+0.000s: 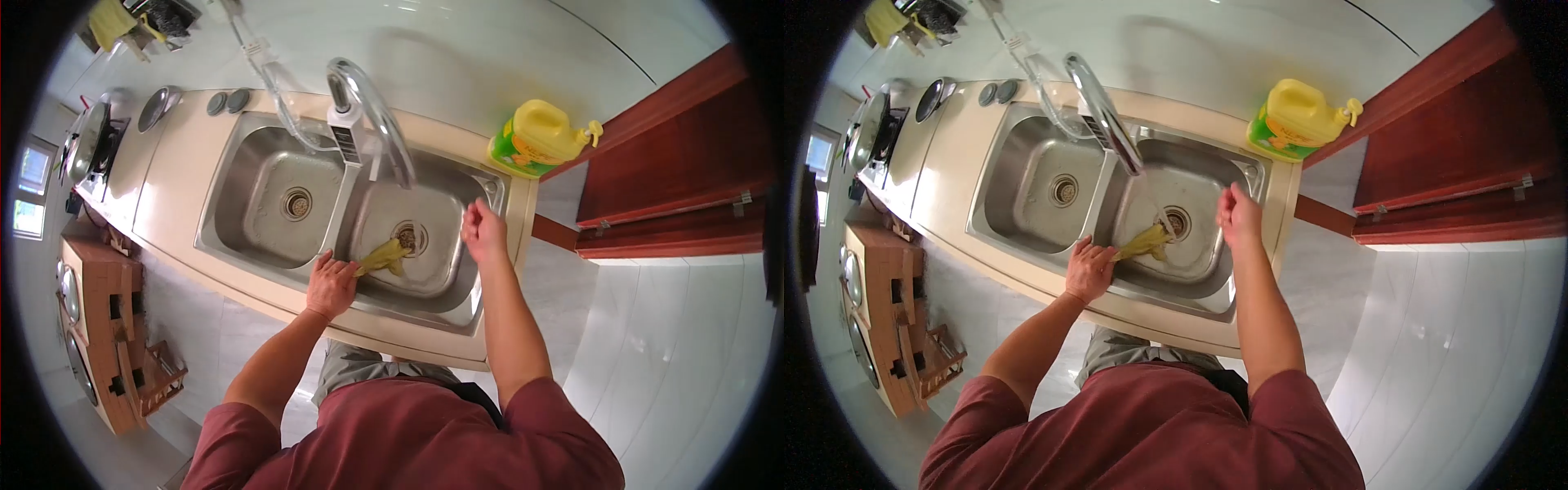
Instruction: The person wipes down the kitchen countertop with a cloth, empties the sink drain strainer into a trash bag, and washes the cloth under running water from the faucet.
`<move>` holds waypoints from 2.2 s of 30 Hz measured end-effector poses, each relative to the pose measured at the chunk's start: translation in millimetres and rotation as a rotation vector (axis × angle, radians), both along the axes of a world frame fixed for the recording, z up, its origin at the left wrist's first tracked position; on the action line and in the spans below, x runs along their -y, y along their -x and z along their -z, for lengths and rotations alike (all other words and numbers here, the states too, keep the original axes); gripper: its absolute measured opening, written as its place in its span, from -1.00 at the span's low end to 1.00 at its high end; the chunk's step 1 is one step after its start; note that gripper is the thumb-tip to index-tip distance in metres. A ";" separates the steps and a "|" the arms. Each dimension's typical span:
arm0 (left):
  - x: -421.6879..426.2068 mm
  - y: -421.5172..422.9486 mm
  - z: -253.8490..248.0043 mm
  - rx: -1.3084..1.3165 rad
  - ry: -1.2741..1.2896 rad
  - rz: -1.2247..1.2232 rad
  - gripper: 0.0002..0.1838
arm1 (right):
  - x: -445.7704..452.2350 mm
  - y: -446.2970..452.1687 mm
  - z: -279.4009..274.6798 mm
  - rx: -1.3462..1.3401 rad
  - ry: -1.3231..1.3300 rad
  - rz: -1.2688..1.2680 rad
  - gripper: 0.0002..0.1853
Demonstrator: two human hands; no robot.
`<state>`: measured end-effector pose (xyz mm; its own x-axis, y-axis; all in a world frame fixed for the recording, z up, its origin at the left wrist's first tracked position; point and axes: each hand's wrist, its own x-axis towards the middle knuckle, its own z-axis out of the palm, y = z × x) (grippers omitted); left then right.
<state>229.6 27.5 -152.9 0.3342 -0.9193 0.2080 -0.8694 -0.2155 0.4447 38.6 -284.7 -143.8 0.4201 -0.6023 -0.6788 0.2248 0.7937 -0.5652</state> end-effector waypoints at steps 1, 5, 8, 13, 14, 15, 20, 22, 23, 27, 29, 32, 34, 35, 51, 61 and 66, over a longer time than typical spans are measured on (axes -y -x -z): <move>-0.4 0.1 -2.1 0.000 -0.019 0.000 -0.78 | -18.6 6.7 -2.2 -0.052 -0.037 -0.016 -0.70; -0.1 1.3 -3.1 -0.014 -0.035 -0.009 -0.76 | -70.1 41.6 -5.3 -0.076 -0.087 -0.129 -0.69; -3.1 -2.5 -2.8 -0.014 -0.072 -0.003 -0.74 | -89.6 55.8 -21.6 -0.065 -0.076 -0.212 -0.69; 44.4 -10.0 -16.8 -0.090 0.088 0.007 -0.75 | -92.7 55.8 -51.7 -0.096 -0.020 -0.265 -0.68; 59.0 -13.2 -19.2 -0.118 0.156 -0.004 -0.75 | -94.1 56.2 -53.0 -0.110 -0.012 -0.269 -0.68; 77.4 -18.1 -15.2 -0.212 0.133 -0.064 -0.75 | -92.1 53.1 -54.7 -0.118 0.004 -0.276 -0.68; 152.3 -43.8 18.1 -0.500 0.084 -0.431 -0.70 | -97.4 51.6 -64.3 -0.142 0.025 -0.281 -0.68; 164.1 -55.1 4.0 -0.877 0.025 -0.420 -0.69 | -99.2 54.2 -64.7 -0.153 0.015 -0.277 -0.68; 167.2 -59.5 -3.9 -1.063 -0.006 -0.408 -0.68 | -100.6 56.3 -65.9 -0.155 0.007 -0.275 -0.68; 178.1 -69.4 7.4 -0.956 0.088 -0.482 -0.71 | -101.7 70.4 -68.7 -0.156 -0.015 -0.244 -0.69; 181.8 -74.0 17.7 -0.939 0.097 -0.496 -0.72 | -103.0 79.5 -68.8 -0.142 -0.013 -0.225 -0.69; 181.3 -63.9 -15.4 -1.061 0.165 -0.553 -0.72 | -102.1 87.0 -71.7 -0.107 -0.003 -0.208 -0.70; 184.9 -62.1 -20.5 -1.079 0.224 -0.541 -0.72 | -101.7 86.1 -72.9 -0.091 -0.020 -0.204 -0.70; 187.4 -61.4 -24.8 -1.060 0.256 -0.559 -0.69 | -101.1 85.1 -73.2 -0.088 -0.022 -0.212 -0.70; 165.1 -23.4 -66.4 -0.915 0.083 -0.504 -0.66 | -89.9 89.5 -67.7 0.063 -0.050 -0.299 -0.69; 135.6 43.5 -80.0 -1.083 0.184 -0.497 -0.66 | -96.4 88.2 -81.8 0.067 0.065 -0.333 -0.66; 116.5 69.6 -66.1 -1.256 0.149 -0.490 -0.64 | -102.1 108.6 -87.4 0.035 0.130 -0.368 -0.68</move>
<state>160.0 -89.0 -86.8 0.6536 -0.6482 -0.3907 0.2887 -0.2636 0.9204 -70.0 -182.6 -56.4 0.6456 -0.4871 -0.5881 -0.0411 0.7468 -0.6637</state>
